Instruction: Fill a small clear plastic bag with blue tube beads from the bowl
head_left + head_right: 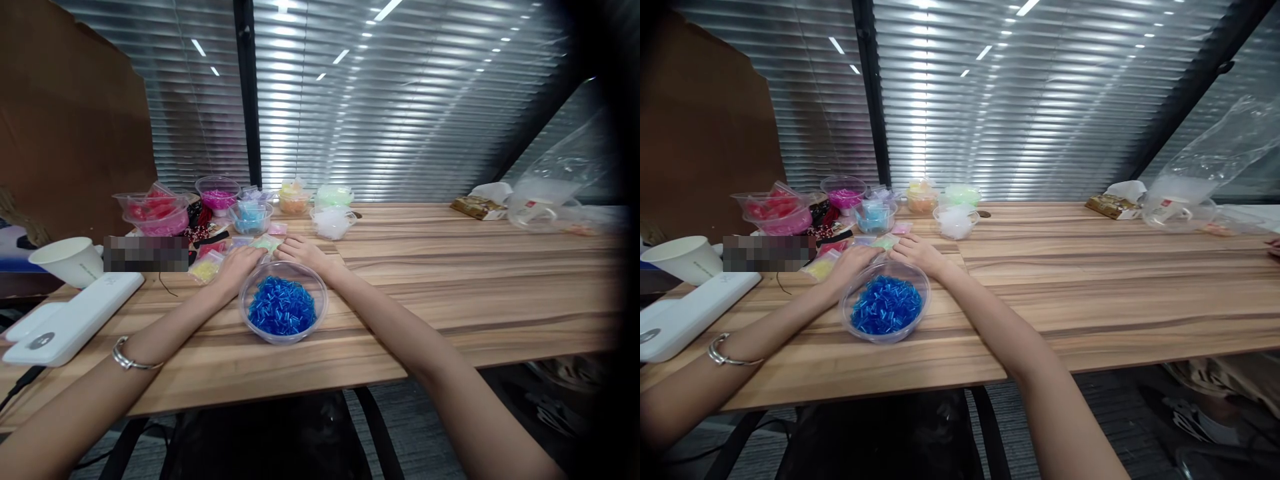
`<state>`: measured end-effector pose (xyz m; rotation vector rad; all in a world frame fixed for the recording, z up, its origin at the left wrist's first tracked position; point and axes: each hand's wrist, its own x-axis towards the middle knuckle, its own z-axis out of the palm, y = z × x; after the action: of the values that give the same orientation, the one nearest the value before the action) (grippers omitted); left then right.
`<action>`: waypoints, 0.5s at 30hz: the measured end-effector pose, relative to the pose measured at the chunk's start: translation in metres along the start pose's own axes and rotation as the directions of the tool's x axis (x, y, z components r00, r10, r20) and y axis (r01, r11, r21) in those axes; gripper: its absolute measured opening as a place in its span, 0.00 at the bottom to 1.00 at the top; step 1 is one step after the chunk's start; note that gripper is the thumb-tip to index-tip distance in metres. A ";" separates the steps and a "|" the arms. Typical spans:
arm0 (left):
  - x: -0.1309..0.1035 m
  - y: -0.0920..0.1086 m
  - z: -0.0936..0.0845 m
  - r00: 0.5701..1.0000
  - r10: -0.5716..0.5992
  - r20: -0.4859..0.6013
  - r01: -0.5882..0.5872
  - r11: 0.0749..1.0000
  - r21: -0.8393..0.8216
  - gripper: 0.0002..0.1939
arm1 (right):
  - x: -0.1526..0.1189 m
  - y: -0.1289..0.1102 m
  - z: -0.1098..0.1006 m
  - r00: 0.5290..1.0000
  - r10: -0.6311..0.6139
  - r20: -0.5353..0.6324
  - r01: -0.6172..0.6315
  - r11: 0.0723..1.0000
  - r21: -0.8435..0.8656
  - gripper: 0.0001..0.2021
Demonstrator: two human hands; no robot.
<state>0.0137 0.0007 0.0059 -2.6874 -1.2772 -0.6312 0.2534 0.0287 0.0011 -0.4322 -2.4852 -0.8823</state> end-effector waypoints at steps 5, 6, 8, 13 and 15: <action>-0.001 0.000 -0.006 1.000 -0.009 -0.026 0.009 1.000 0.002 0.16 | -0.001 0.000 -0.001 0.999 -0.033 0.011 0.032 0.999 0.015 0.15; -0.001 0.001 -0.007 1.000 -0.011 -0.029 0.011 1.000 0.007 0.15 | -0.001 -0.001 -0.001 0.999 -0.040 0.018 0.039 0.999 0.022 0.16; -0.001 0.002 -0.009 1.000 -0.007 -0.031 0.008 1.000 0.027 0.14 | 0.000 -0.002 -0.002 0.999 -0.038 0.030 0.037 0.999 0.035 0.17; -0.002 0.003 -0.011 0.999 0.017 -0.032 -0.014 0.997 0.071 0.12 | 0.001 -0.003 -0.003 0.997 -0.048 0.056 0.045 0.997 0.059 0.18; -0.002 0.003 -0.011 0.998 0.031 -0.045 -0.027 0.996 0.082 0.13 | 0.001 -0.003 -0.003 0.995 -0.054 0.080 0.047 0.995 0.087 0.18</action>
<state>0.0112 -0.0055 0.0150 -2.6054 -1.2228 -0.6210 0.2523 0.0245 0.0026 -0.3852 -2.6088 -0.7892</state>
